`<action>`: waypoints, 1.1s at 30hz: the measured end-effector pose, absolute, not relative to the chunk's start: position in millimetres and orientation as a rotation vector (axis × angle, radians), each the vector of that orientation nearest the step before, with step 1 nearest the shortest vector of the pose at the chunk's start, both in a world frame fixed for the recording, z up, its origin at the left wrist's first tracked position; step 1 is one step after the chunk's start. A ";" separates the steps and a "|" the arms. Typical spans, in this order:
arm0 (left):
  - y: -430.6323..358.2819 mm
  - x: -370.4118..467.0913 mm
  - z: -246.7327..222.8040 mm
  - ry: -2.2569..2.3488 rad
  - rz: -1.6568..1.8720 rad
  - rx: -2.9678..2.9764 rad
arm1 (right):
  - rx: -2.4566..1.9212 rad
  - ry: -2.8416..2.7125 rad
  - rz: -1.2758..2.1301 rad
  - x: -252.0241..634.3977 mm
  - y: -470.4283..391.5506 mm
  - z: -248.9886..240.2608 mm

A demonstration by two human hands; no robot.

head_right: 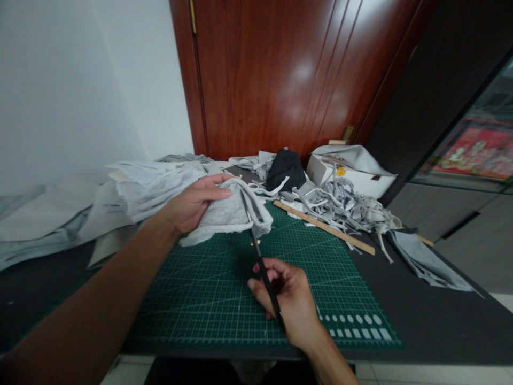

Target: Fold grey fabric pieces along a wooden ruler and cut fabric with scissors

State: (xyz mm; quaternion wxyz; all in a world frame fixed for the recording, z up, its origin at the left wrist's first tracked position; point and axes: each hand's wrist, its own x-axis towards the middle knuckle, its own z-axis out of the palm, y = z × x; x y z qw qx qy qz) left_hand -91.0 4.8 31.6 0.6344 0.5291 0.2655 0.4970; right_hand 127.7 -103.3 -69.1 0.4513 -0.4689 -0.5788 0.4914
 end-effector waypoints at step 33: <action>5.2 -58.5 16.9 0.904 1.478 1.492 | -1.081 -1.400 1.228 125.7 -103.1 -64.0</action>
